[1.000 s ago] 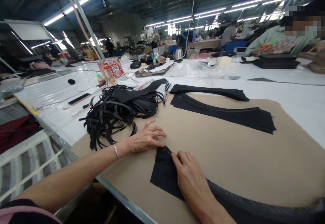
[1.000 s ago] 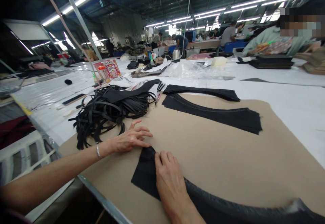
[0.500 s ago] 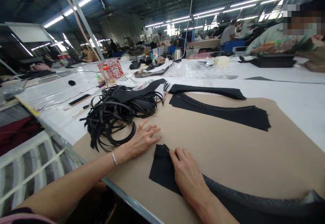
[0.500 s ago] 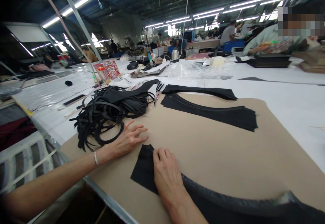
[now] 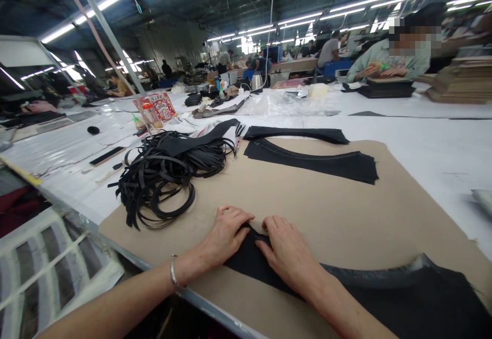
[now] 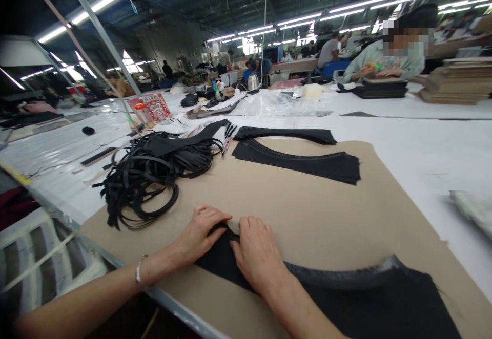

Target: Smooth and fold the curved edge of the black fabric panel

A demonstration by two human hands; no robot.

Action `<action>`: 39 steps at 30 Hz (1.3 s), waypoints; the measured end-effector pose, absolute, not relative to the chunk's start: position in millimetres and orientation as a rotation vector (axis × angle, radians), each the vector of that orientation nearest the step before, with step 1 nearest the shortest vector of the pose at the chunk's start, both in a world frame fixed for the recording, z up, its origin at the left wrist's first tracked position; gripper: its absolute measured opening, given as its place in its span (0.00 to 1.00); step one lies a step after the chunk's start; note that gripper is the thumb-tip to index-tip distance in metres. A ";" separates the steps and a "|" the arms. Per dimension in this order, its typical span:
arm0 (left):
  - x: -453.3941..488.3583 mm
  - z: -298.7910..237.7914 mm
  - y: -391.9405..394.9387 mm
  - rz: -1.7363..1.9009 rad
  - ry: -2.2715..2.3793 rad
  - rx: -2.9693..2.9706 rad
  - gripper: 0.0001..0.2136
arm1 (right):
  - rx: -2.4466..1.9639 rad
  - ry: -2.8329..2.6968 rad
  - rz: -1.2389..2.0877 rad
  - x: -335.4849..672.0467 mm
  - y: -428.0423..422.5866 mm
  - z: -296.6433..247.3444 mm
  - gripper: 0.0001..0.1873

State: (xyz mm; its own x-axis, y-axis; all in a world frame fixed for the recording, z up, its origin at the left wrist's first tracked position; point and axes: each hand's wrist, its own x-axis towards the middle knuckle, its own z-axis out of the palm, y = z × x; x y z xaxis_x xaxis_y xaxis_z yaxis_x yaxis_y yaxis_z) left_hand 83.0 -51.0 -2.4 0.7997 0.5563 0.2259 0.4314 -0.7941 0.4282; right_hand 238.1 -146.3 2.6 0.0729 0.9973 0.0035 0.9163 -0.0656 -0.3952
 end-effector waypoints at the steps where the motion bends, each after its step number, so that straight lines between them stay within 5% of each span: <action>1: 85.6 1.0 -50.1 0.455 0.719 2.642 0.13 | -2.063 -1.915 0.416 240.3 -146.7 3.7 0.07; 13: 109.2 18.1 -45.4 0.073 0.528 2.720 0.13 | -2.094 -1.851 0.637 253.9 -142.7 12.2 0.03; 39: 98.8 0.3 -62.3 0.276 0.459 2.643 0.24 | -1.883 -1.764 0.710 268.5 -171.5 -2.8 0.08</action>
State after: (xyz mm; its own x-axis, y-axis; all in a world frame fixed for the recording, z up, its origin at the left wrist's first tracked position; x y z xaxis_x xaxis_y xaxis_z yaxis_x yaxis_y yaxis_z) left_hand 98.8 -62.3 0.3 0.9250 0.3612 0.1177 0.2730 -0.8474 0.4553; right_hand 268.5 -171.5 -2.8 0.0441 0.9974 -0.0576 0.7593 -0.0709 -0.6469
